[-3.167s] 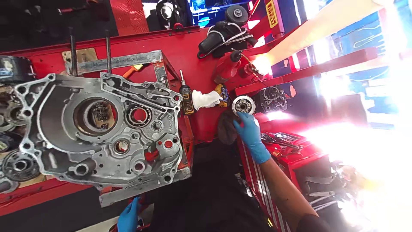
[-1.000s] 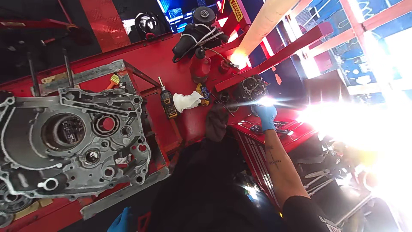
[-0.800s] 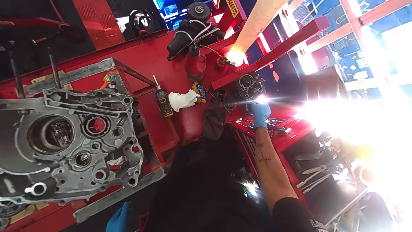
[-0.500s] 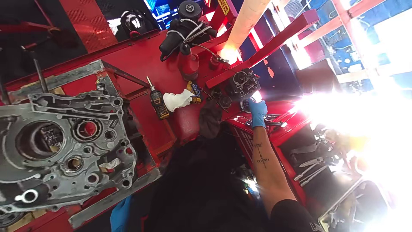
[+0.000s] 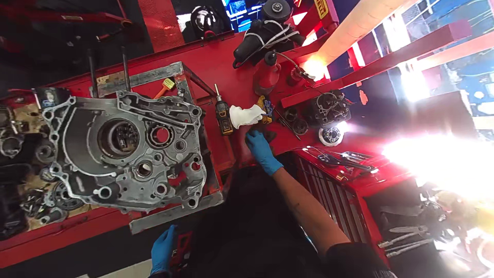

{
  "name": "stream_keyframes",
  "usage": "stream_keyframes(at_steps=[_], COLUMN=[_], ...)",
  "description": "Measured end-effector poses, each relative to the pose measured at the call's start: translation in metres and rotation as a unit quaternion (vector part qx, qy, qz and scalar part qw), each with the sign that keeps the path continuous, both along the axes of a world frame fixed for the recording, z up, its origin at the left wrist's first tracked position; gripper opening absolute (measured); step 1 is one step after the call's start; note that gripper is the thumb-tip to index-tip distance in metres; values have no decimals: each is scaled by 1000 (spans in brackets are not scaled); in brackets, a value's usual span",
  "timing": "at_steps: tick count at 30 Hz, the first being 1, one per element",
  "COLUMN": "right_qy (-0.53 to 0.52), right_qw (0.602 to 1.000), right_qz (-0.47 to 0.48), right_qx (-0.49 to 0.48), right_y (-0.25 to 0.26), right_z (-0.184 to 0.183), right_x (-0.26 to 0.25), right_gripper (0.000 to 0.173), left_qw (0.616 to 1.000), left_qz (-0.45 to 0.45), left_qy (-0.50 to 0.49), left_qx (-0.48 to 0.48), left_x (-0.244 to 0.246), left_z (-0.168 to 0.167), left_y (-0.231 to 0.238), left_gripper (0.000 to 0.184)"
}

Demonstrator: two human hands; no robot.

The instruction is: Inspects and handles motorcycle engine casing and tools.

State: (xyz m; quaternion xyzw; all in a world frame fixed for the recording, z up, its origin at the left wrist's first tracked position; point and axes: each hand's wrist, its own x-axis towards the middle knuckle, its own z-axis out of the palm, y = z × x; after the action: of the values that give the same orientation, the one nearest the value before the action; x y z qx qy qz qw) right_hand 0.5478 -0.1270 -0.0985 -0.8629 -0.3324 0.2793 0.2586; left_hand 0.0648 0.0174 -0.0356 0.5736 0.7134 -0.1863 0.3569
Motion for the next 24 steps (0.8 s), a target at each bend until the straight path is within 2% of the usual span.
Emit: stream_keyframes(at_steps=[3,6,11,15,21,22,24], right_qy=[13,-27,-99,-72,-54,-54,-23], right_qw=[996,990,995,996,993,994,999], right_qz=[74,127,32,46,78,73,31], right_qx=[50,62,-2,-3,-64,-62,-30], right_y=[26,22,-30,-74,-62,-63,-63], right_z=[-7,-15,-10,5,10,9,16], right_x=[-18,-10,33,13,19,22,31], right_gripper=[38,41,38,37,19,18,29], left_qw=[1000,1000,999,1000,998,998,998], left_qz=[1,-10,-23,22,47,44,41], left_qy=[5,2,-2,-13,-27,-32,-40], left_qx=[-12,-26,-28,-18,-12,-13,-10], left_x=[2,16,12,3,-5,-4,2], left_z=[-10,-13,-15,-11,-22,-24,-25], left_y=[-3,-6,-6,-14,-25,-26,-27], left_gripper=[49,47,47,48,48,49,49])
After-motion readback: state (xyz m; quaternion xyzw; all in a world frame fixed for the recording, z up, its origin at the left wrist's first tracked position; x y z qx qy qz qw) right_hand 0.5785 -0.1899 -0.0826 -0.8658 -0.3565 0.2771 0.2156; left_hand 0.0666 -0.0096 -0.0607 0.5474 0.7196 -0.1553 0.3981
